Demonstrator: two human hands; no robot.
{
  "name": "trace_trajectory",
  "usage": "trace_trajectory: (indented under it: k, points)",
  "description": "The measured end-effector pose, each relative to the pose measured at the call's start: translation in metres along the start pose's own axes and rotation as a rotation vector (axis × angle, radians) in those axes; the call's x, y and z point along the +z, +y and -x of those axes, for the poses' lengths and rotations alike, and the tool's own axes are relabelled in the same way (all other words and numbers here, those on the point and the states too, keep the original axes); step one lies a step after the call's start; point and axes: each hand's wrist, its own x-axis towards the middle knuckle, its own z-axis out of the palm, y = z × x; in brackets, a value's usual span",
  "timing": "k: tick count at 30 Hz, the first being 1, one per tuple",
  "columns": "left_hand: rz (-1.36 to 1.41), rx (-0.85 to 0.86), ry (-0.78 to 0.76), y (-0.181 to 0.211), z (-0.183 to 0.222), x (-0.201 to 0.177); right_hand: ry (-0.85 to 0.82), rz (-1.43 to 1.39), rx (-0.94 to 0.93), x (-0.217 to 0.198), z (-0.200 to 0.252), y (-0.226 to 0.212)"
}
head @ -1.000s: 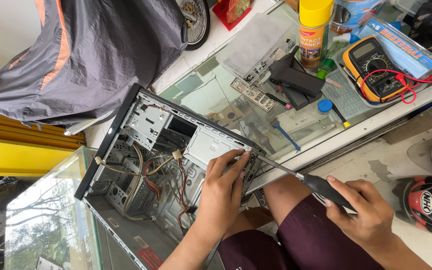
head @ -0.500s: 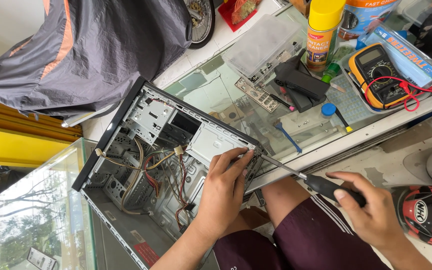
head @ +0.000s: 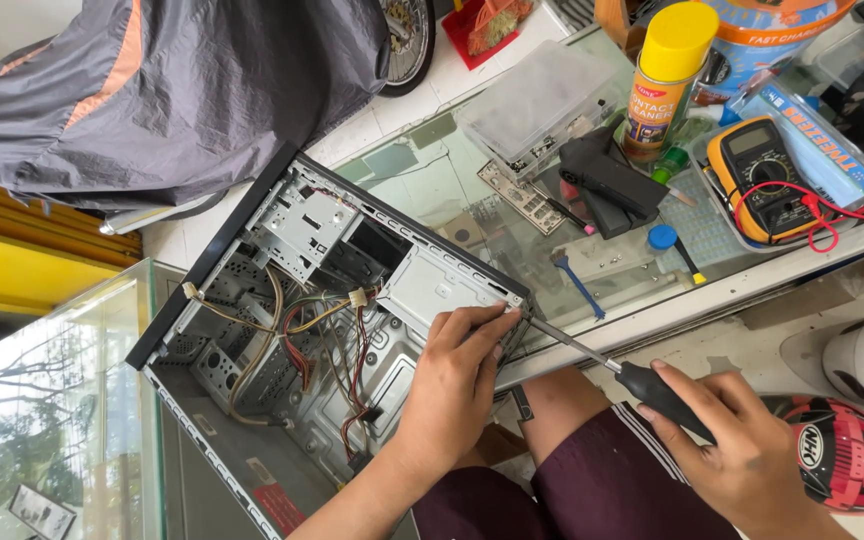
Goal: Installing a power supply unit into a computer case and securing it with screws using a screwdriver.
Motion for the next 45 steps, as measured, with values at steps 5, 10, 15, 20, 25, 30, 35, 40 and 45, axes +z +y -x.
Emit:
trace_trajectory:
  k: [5, 10, 15, 20, 25, 30, 35, 40, 45]
  points:
    - [0.004, -0.012, -0.014, -0.002, 0.001, 0.003, 0.073, 0.112, -0.124, 0.003, 0.010, -0.002]
    - [-0.050, 0.013, -0.021, -0.004, 0.001, 0.006, 0.020, -0.044, 0.054, 0.005, 0.011, -0.002]
    - [0.040, -0.034, -0.019, -0.001, -0.001, 0.004, 0.077, 0.013, -0.014, 0.014, 0.021, 0.014]
    - [0.039, -0.031, -0.017, -0.001, 0.000, 0.004, 0.108, 0.027, -0.029, 0.013, 0.023, 0.008]
    - [0.103, -0.055, -0.020, 0.001, -0.003, 0.001, 0.098, -0.023, 0.027, 0.012, 0.020, 0.004]
    - [0.143, -0.103, 0.001, 0.005, -0.004, -0.003, 0.090, 0.001, 0.011, 0.017, 0.024, 0.010]
    - [-0.212, -0.221, 0.034, 0.000, -0.008, -0.013, 0.101, 0.020, 0.001, 0.016, 0.024, 0.010]
    - [-0.402, -0.416, -0.122, -0.015, -0.012, -0.020, 0.095, 0.045, -0.038, 0.015, 0.029, 0.013]
    - [-0.453, -0.391, -0.059, -0.019, -0.011, -0.017, 0.069, 0.026, -0.010, 0.013, 0.027, 0.011]
